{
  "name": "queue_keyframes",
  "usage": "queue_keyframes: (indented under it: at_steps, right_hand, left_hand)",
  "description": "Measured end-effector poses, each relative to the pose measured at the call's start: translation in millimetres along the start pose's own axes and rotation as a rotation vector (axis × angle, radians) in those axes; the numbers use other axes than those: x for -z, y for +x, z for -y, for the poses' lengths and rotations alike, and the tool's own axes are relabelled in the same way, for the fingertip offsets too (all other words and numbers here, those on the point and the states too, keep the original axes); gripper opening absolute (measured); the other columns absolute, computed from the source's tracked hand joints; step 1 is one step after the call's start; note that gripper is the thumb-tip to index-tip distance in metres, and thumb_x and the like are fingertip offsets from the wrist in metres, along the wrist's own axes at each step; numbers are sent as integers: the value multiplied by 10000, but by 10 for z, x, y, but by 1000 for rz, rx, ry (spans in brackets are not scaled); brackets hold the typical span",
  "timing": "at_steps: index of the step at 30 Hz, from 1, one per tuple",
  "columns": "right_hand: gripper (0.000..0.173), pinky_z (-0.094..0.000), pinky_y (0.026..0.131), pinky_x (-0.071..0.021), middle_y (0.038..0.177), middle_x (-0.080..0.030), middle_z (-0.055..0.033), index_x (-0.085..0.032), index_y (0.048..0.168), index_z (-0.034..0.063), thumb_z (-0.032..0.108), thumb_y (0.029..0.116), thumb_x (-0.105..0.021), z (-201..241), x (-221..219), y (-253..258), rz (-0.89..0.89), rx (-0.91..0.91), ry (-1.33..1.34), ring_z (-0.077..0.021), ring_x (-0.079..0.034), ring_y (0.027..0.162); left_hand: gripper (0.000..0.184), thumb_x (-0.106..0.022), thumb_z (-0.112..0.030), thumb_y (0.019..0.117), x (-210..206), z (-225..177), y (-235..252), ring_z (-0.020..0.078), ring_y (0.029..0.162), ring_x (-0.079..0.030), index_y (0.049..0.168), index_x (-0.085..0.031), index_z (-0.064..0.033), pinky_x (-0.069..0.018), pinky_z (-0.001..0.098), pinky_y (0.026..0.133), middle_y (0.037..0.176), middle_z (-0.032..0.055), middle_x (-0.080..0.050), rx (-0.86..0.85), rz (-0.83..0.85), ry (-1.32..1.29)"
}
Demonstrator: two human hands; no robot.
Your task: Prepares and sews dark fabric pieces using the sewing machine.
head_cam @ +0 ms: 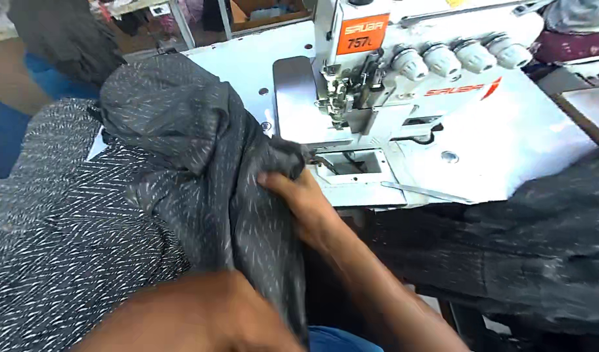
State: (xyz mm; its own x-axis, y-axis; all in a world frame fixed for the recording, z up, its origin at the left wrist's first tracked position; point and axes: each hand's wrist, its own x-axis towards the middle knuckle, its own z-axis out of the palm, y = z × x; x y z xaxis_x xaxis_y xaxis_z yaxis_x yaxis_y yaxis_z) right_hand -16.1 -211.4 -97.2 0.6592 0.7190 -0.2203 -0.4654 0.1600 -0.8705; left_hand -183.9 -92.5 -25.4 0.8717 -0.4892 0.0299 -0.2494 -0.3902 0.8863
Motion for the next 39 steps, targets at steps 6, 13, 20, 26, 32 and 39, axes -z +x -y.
queue_keyframes:
  at_steps: [6,13,20,26,32,39]
  right_hand:
    - [300,-259,936,-585,1051,-727,-19,-629,1176,-30,38,905,-737,-441,-461,-541,414,142,-97,-40,-690,1004]
    - [159,-269,839,-608,1032,-737,62,-703,1147,171,144,1015,-619,124,-140,-625,305,340,-47,-33,-694,939]
    - [206,-313,886,-552,980,-710,-76,-675,1097,-51,113,976,-641,-472,176,-1285,614,-359,-472,-78,-670,921]
    - [254,-403,656,-569,756,-689,-76,-747,897,44,258,999,-658,-472,135,-659,910,138,-789,-176,-669,688]
    - [193,-385,657,-599,817,-693,-24,-737,957,94,238,999,-616,-473,-122,241,68,608,-1181,-157,-689,733]
    - [130,-281,576,-558,741,-646,26,-711,900,121,218,969,-659,-607,-88,622,-92,592,-1032,-78,-619,629]
  left_hand:
    - [789,-707,-451,933,1762,1206,-133,478,1247,-571,1537,-404,-44,-452,712,1007,1455,284,-513,735,-754,685]
    - [357,-594,-277,1012,2695,1138,-50,399,1020,-700,1203,-693,7,-529,646,943,1146,267,-694,537,-818,800]
    - [147,-595,77,964,2878,1061,-1364,606,1096,-596,1073,-692,95,-426,791,940,1127,379,-641,820,-446,1149]
    - [185,-635,-98,976,2632,1231,-1272,590,970,-649,1111,-759,-71,-474,807,763,999,325,-695,1163,-309,1126]
    - [367,-463,-198,1074,2553,1744,5,455,1220,-617,1348,-618,-10,-468,687,1012,1314,252,-637,527,-626,1021]
    - [336,-605,-299,1024,2679,2507,710,415,1027,-658,1187,-691,-19,-507,654,919,1073,226,-671,535,-432,833]
